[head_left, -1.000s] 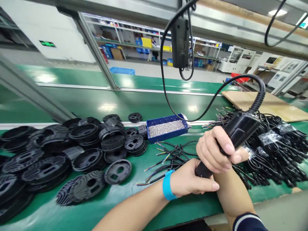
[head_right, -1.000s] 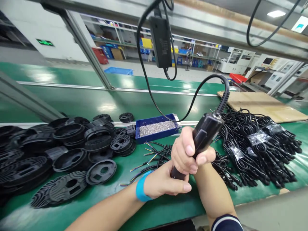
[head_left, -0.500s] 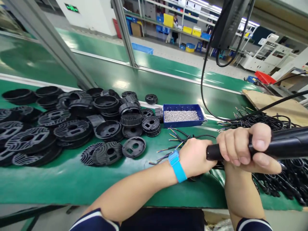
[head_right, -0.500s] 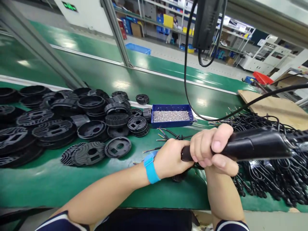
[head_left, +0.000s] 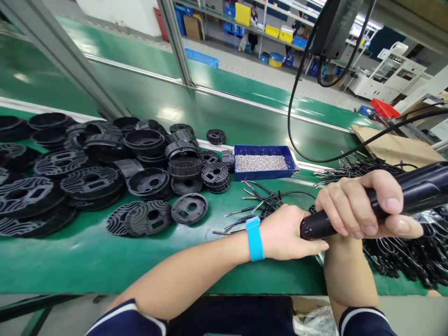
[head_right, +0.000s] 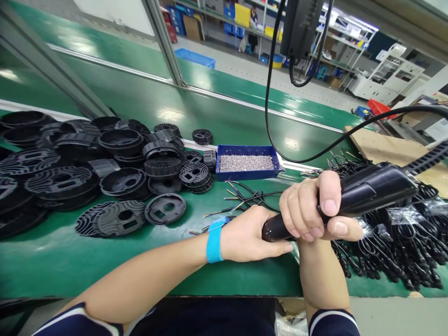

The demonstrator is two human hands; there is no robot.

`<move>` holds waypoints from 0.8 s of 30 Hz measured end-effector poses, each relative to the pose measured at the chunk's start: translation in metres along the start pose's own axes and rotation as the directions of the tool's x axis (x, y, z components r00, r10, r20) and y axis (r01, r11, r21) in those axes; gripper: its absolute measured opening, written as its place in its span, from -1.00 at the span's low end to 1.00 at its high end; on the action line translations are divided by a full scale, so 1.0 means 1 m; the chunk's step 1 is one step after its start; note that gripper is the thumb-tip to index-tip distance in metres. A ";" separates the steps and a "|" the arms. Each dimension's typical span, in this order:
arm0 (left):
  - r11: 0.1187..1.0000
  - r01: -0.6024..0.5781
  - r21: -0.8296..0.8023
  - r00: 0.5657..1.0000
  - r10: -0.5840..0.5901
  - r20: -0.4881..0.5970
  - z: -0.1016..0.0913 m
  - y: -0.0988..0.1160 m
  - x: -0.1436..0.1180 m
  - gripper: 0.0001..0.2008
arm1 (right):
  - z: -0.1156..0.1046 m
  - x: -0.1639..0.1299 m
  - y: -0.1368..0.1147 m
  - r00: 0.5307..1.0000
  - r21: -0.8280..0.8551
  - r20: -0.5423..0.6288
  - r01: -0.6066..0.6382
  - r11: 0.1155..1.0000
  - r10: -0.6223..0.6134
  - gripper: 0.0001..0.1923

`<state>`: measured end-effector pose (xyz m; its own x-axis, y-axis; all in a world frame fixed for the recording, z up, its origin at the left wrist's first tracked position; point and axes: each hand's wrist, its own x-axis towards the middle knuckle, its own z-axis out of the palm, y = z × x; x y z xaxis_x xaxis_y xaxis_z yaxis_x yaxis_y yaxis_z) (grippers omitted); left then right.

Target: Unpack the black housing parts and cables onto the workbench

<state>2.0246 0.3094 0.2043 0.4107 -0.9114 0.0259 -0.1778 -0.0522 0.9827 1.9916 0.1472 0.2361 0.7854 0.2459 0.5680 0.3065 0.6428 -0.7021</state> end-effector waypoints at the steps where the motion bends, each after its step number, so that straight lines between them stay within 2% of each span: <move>1: 1.000 -0.006 -0.014 1.000 0.006 -0.007 0.001 -0.001 0.000 -0.65 | 0.000 0.000 -0.002 0.999 0.001 0.016 -0.031 1.000 0.031 -0.75; 3: 0.998 -0.014 -0.058 1.000 0.013 -0.013 0.003 -0.002 0.000 -0.71 | 0.000 0.000 -0.007 0.993 -0.019 0.033 -0.108 0.994 0.109 -0.76; 5: 0.993 0.000 -0.114 1.000 0.003 0.026 0.003 -0.001 0.000 -0.72 | 0.000 0.000 -0.011 0.984 -0.042 0.040 -0.170 0.985 0.172 -0.76; 8: 0.988 0.035 -0.151 0.997 -0.024 0.075 0.005 -0.001 0.000 -0.71 | -0.002 0.001 -0.015 0.980 -0.037 0.104 -0.168 0.985 0.171 -0.75; 10: 0.994 0.024 -0.107 1.000 -0.022 0.019 0.007 -0.001 0.000 -0.73 | -0.003 0.000 -0.018 0.973 -0.063 0.144 -0.172 0.983 0.180 -0.75; 14: 0.999 -0.007 0.033 0.993 0.011 -0.118 0.010 0.000 -0.001 -0.83 | -0.005 -0.005 -0.024 0.940 -0.222 0.048 -0.320 0.921 0.338 -0.73; 18: 0.988 -0.030 0.149 0.975 0.061 -0.211 0.010 0.001 -0.002 -0.89 | -0.005 -0.010 -0.029 0.942 -0.287 0.001 -0.322 0.902 0.336 -0.73; 20: 0.983 -0.034 0.183 0.969 0.077 -0.235 0.010 0.001 -0.003 -0.91 | -0.004 -0.011 -0.030 0.943 -0.311 -0.013 -0.319 0.895 0.332 -0.73; 24: 0.980 -0.029 0.196 0.975 0.071 -0.212 0.010 0.001 -0.001 -0.88 | -0.003 -0.010 -0.024 0.911 -0.357 -0.065 -0.402 0.843 0.407 -0.66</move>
<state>2.0149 0.3062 0.2034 0.5771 -0.8056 0.1342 -0.3617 -0.1048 0.9264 1.9777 0.1268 0.2457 0.8755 0.4383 0.2035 0.1343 0.1839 -0.9737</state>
